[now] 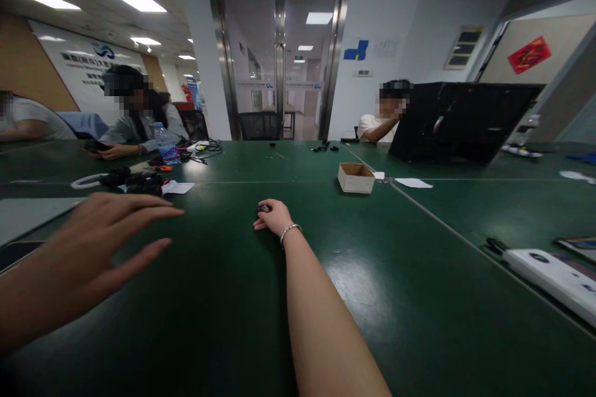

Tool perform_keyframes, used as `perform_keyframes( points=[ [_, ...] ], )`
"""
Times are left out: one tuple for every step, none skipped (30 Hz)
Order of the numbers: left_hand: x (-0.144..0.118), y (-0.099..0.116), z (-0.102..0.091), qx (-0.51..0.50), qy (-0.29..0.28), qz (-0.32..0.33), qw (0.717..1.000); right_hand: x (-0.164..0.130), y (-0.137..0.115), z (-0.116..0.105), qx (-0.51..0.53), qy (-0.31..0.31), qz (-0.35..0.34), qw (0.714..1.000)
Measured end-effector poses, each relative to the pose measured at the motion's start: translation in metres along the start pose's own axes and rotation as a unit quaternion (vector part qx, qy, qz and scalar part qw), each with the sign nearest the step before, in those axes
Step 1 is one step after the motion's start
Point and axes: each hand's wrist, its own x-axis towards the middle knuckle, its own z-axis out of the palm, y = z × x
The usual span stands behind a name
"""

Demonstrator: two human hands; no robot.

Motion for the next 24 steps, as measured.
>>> perform_keyframes(
  points=[
    [0.023, 0.007, 0.011, -0.018, -0.025, 0.032, 0.999, 0.000, 0.000, 0.001, 0.004, 0.003, -0.003, 1.000],
    [0.046, 0.013, 0.024, -0.037, -0.046, 0.065, 0.996, 0.000, 0.001, 0.001, 0.006, 0.004, -0.008, 1.000],
    [0.067, 0.019, 0.039, -0.054, -0.061, 0.102, 0.991, 0.000, 0.002, 0.002, 0.005, 0.006, -0.014, 1.000],
    [0.086, 0.023, 0.057, -0.070, -0.077, 0.136, 0.985, 0.001, 0.003, 0.003, 0.002, 0.007, -0.022, 1.000],
    [0.101, 0.027, 0.074, -0.083, -0.081, 0.156, 0.981, 0.001, 0.003, 0.003, -0.003, 0.010, -0.028, 1.000],
    [0.113, 0.029, 0.091, -0.093, -0.082, 0.160, 0.979, 0.001, 0.004, 0.004, -0.009, 0.014, -0.032, 0.999],
    [0.122, 0.031, 0.106, -0.104, -0.083, 0.157, 0.978, 0.001, 0.004, 0.005, -0.013, 0.020, -0.035, 0.999],
    [0.129, 0.033, 0.120, -0.119, -0.080, 0.149, 0.978, 0.002, 0.004, 0.005, -0.015, 0.027, -0.035, 0.999],
    [0.134, 0.034, 0.130, -0.138, -0.079, 0.136, 0.978, 0.002, 0.004, 0.006, -0.014, 0.036, -0.032, 0.999],
    [0.138, 0.035, 0.139, -0.159, -0.078, 0.119, 0.977, 0.002, 0.004, 0.006, -0.010, 0.044, -0.030, 0.999],
    [0.140, 0.036, 0.145, -0.183, -0.077, 0.101, 0.975, 0.003, 0.004, 0.005, -0.005, 0.049, -0.029, 0.998],
    [0.141, 0.037, 0.150, -0.205, -0.076, 0.084, 0.972, 0.003, 0.004, 0.005, 0.000, 0.049, -0.028, 0.998],
    [0.142, 0.038, 0.153, -0.226, -0.074, 0.066, 0.969, 0.004, 0.004, 0.004, 0.000, 0.049, -0.029, 0.998],
    [0.141, 0.039, 0.156, -0.244, -0.070, 0.047, 0.966, 0.004, 0.004, 0.003, -0.008, 0.051, -0.037, 0.998],
    [0.139, 0.039, 0.158, -0.261, -0.065, 0.029, 0.963, 0.004, 0.004, 0.002, -0.027, 0.055, -0.052, 0.997],
    [0.137, 0.039, 0.160, -0.277, -0.060, 0.012, 0.959, 0.004, 0.003, 0.000, -0.058, 0.064, -0.072, 0.994],
    [0.134, 0.039, 0.163, -0.291, -0.054, -0.001, 0.955, 0.003, 0.003, -0.001, -0.094, 0.075, -0.092, 0.988],
    [0.131, 0.038, 0.165, -0.305, -0.047, -0.011, 0.951, 0.003, 0.003, -0.001, -0.127, 0.084, -0.109, 0.982],
    [0.128, 0.038, 0.168, -0.317, -0.040, -0.015, 0.947, 0.002, 0.002, -0.002, -0.150, 0.089, -0.120, 0.977],
    [0.125, 0.037, 0.171, -0.328, -0.031, -0.018, 0.944, 0.002, 0.002, -0.002, -0.157, 0.086, -0.123, 0.976],
    [0.123, 0.035, 0.174, -0.340, -0.019, -0.023, 0.940, 0.001, 0.002, -0.002, -0.147, 0.079, -0.115, 0.979],
    [0.122, 0.034, 0.178, -0.354, -0.002, -0.033, 0.935, 0.002, 0.002, -0.001, -0.124, 0.068, -0.102, 0.985],
    [0.121, 0.032, 0.183, -0.371, 0.019, -0.047, 0.927, 0.002, 0.002, 0.000, -0.094, 0.057, -0.084, 0.990],
    [0.121, 0.029, 0.188, -0.391, 0.045, -0.070, 0.917, 0.003, 0.002, 0.001, -0.067, 0.048, -0.066, 0.994]
  ],
)
